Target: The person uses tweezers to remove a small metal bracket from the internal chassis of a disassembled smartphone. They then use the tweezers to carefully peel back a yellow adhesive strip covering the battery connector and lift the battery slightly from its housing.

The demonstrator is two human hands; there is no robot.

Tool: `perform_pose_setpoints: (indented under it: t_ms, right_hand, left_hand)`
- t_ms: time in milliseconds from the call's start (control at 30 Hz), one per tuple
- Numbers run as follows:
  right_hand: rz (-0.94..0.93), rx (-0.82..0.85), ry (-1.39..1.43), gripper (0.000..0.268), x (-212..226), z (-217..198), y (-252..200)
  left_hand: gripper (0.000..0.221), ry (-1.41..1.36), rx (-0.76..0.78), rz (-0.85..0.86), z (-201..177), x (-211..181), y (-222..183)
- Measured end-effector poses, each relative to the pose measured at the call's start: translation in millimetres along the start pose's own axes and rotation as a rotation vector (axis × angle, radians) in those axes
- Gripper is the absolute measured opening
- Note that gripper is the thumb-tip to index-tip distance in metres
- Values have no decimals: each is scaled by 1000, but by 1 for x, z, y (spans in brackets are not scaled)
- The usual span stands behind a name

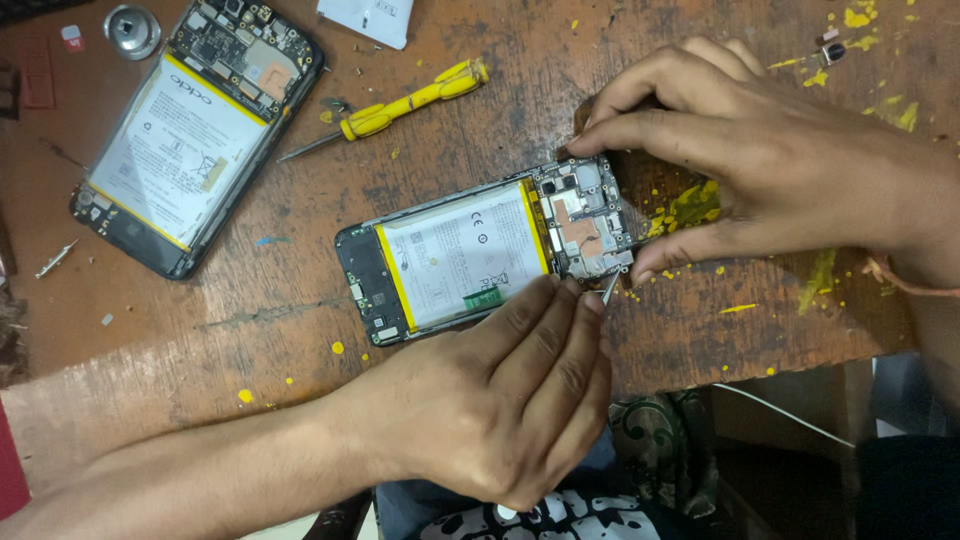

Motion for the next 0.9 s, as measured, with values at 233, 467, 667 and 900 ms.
perform_pose_setpoints:
  t_ms: [233,467,667,900]
  right_hand:
    - [-3,16,26,102,-2,1,-1]
    - [7,19,-12,102,-2,3,-3]
    - [2,19,10,97,-4,2,-4]
    - [19,64,30,100,-7,1,-5]
  left_hand:
    - [25,-48,-10,-4,0,0,-1]
    - [26,-46,-35,13,1,0,-4]
    - [27,-60,-43,43,-3,0,-5]
    - [22,-3,-102,105,-18,10,-11]
Point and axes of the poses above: each hand's wrist, its own y-axis towards the middle knuckle, its own z-axis out of the palm, x = y × z, the point moved 4 cm from there along y, towards the middle knuckle, and after that the axes turned 4 degrees about -x, right-handed, at the moved point
